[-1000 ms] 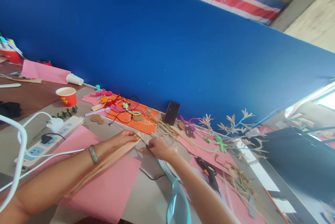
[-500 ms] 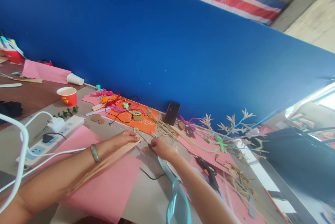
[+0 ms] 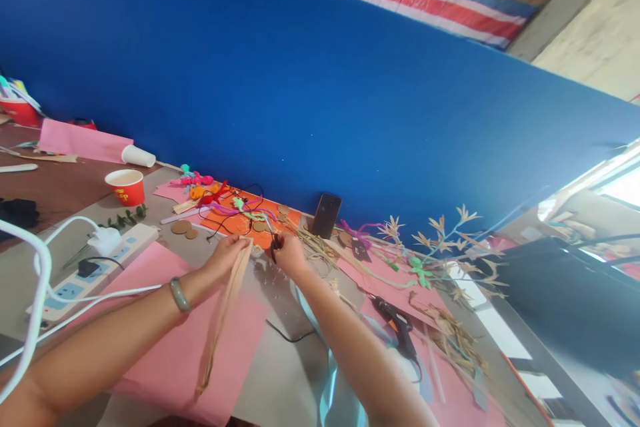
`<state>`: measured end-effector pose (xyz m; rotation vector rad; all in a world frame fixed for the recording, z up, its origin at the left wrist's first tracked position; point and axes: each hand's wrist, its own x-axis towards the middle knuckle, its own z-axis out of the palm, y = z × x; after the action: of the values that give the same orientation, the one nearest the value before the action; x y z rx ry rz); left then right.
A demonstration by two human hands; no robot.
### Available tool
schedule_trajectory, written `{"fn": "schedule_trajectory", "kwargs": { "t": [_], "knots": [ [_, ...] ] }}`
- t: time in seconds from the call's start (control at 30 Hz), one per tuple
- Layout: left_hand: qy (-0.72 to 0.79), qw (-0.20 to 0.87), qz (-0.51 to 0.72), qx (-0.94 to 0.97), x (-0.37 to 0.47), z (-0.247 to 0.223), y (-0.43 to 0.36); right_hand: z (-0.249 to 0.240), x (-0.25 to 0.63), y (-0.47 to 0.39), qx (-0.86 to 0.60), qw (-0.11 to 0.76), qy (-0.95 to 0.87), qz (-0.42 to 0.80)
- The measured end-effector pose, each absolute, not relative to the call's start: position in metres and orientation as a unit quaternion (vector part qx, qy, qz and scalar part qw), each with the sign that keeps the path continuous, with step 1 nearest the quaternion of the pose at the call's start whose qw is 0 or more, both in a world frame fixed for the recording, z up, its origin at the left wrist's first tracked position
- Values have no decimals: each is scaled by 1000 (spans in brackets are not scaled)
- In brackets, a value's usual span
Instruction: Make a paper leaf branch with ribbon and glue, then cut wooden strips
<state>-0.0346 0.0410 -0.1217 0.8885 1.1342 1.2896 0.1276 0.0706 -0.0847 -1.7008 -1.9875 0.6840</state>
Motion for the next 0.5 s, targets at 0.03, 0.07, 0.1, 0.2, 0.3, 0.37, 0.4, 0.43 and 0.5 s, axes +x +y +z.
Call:
{"fn": "schedule_trajectory", "kwargs": {
  "t": [0.03,0.07,0.1,0.2,0.3,0.37,0.4,0.43,0.5],
  "knots": [
    [491,563,559,360,-36,-120,42,-87,123,76,-618,215,-719,237],
    [496,558,566,349,-38,-118,43,-90,118,80,-620,210,-721,226],
    [500,553,571,343,-38,-117,44,-93,113,84,-621,203,-725,219],
    [506,539,577,347,-38,-116,45,-103,99,91,-623,184,-733,202],
    [509,540,572,351,-35,-120,44,-109,90,92,-627,172,-735,192],
    [499,552,570,347,-33,-122,44,-107,91,90,-628,170,-735,191],
    [493,561,569,343,-33,-123,45,-104,94,88,-629,172,-734,190],
    [489,570,568,336,-33,-124,45,-100,99,85,-630,175,-733,188],
    [488,588,560,320,-33,-125,45,-86,117,77,-633,186,-730,180]
  ]
}}
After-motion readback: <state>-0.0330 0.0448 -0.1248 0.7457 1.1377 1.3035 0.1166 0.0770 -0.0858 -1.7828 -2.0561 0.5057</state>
